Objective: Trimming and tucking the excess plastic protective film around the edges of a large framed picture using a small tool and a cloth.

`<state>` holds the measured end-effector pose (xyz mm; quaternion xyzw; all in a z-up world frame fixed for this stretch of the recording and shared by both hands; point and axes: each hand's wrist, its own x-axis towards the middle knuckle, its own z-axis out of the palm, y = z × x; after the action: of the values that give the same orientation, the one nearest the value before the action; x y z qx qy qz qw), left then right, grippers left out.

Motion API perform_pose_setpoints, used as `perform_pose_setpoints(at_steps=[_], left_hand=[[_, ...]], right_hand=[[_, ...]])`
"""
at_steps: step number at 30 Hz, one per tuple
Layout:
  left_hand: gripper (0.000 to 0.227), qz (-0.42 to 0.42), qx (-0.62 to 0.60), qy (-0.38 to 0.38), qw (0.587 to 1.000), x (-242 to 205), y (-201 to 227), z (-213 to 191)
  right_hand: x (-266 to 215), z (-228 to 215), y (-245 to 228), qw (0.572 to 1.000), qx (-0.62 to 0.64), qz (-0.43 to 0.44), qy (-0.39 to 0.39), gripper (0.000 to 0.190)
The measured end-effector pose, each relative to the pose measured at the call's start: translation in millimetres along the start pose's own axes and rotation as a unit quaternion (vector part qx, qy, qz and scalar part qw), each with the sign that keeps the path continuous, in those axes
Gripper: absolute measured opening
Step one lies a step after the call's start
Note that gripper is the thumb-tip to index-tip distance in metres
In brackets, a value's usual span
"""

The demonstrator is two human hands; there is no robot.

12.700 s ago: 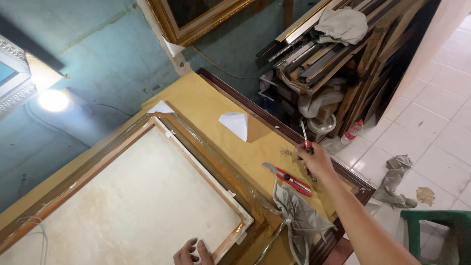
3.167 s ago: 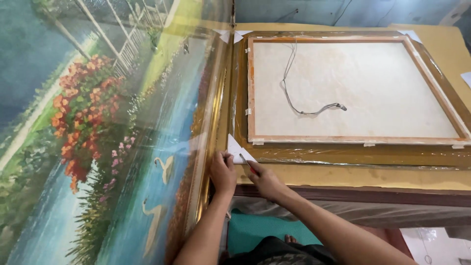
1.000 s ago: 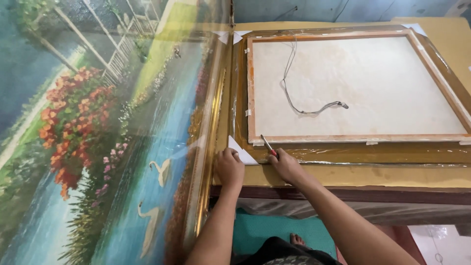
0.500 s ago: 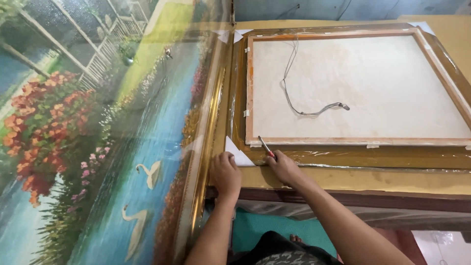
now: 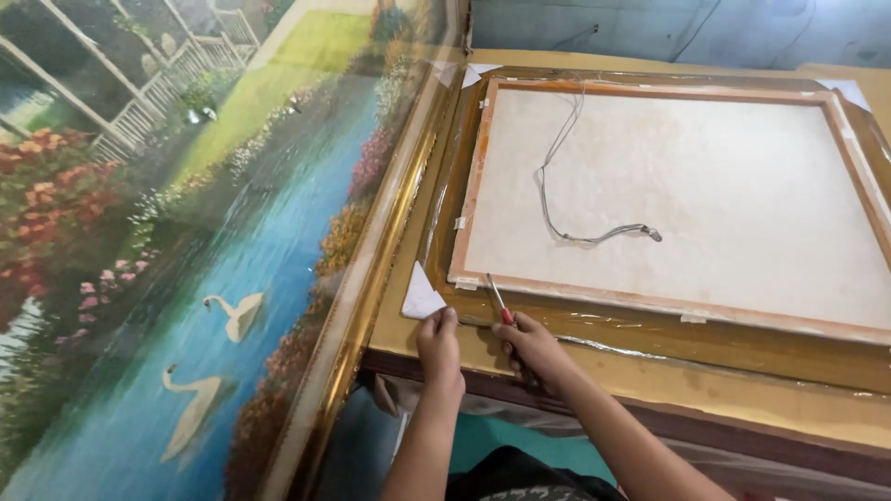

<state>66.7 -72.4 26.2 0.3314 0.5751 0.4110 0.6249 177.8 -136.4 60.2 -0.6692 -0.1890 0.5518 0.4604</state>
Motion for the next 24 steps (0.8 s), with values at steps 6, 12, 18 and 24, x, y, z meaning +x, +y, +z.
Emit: perform_pose_setpoints(at_steps=[6, 12, 18, 24], left_hand=[[0.019, -0.123, -0.146, -0.111, 0.975, -66, 11, 45], [0.008, -0.018, 0.016, -0.180, 0.983, -90, 13, 77], [0.010, -0.004, -0.095, -0.235, 0.967, -69, -10, 121], [0.011, -0.058, -0.041, -0.368, 0.927, -68, 5, 176]], right_hand=[[-36, -44, -24, 0.997, 0.055, -0.055, 0.028, 0.020], [-68, -73, -64, 0.996, 0.035, -0.061, 0.054, 0.017], [-42, -117, -55, 0.976, 0.206, -0.009, 0.063, 0.025], [-37, -169, -54, 0.946, 0.316, 0.013, 0.070, 0.022]])
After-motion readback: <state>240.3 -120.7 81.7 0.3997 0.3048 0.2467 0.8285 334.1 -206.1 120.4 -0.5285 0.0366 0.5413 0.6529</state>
